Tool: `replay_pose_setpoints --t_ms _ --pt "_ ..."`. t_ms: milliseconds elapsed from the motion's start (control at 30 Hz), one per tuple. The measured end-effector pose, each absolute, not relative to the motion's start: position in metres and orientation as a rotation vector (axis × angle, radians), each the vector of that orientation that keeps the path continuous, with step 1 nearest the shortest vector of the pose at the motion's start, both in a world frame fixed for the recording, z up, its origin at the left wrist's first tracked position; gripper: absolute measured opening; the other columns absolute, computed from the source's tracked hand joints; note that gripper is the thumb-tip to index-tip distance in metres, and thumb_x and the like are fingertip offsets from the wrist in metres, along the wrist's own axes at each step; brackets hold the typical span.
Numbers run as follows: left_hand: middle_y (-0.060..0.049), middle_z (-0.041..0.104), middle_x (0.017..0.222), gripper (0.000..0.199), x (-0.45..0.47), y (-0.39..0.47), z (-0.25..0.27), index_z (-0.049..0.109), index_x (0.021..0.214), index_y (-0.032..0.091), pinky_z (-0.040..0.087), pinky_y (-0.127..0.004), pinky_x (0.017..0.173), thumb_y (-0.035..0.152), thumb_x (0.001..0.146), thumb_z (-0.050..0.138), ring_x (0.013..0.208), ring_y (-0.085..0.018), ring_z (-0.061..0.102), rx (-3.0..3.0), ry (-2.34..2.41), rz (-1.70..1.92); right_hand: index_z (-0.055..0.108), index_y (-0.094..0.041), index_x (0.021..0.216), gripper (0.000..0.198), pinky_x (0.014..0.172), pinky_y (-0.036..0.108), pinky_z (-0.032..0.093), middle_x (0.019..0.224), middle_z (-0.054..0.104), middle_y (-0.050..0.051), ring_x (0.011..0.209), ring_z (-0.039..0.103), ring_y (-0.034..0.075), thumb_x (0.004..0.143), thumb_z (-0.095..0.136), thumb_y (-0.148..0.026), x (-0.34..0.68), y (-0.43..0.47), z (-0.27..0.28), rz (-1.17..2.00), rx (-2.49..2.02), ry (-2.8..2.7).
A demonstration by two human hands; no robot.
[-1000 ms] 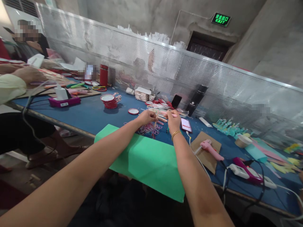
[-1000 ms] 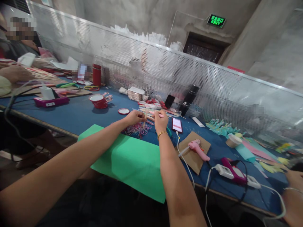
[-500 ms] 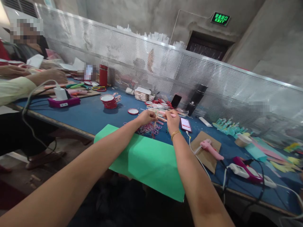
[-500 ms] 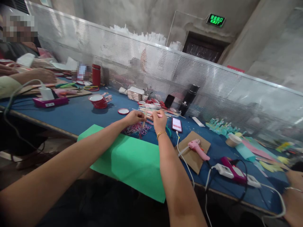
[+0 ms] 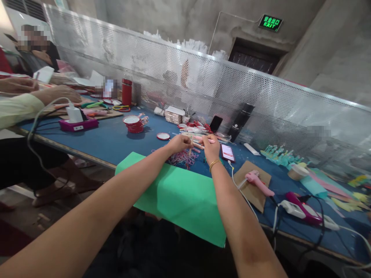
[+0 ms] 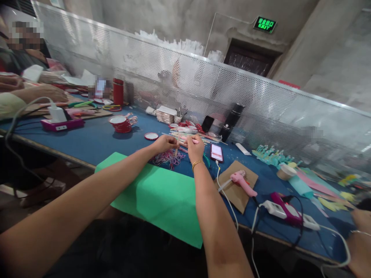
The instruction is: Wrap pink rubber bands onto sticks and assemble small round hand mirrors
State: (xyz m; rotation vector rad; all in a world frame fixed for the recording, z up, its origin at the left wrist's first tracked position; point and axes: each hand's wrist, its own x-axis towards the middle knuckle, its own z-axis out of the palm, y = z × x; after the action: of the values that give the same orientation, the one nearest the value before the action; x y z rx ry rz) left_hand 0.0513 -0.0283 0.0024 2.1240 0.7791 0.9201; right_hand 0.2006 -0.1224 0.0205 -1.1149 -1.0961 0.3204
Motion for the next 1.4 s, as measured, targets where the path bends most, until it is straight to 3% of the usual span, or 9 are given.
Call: replay_pose_setpoints --t_ms 1400 --pt "0.004 0.05 0.053 0.026 0.0505 -0.0291 0.0033 0.064 0.061 0.013 0.023 -0.023 0.05 0.038 0.066 0.069 0.053 -0.008 0.038 2.199 0.813 0.914 0.055 -0.022 0.064 0.023 0.067 0.028 0.048 0.061 0.065 -0.003 0.064 0.061 0.016 0.078 0.057 -0.041 0.2025 -0.1167 0.0141 0.247 -1.155 -1.154"
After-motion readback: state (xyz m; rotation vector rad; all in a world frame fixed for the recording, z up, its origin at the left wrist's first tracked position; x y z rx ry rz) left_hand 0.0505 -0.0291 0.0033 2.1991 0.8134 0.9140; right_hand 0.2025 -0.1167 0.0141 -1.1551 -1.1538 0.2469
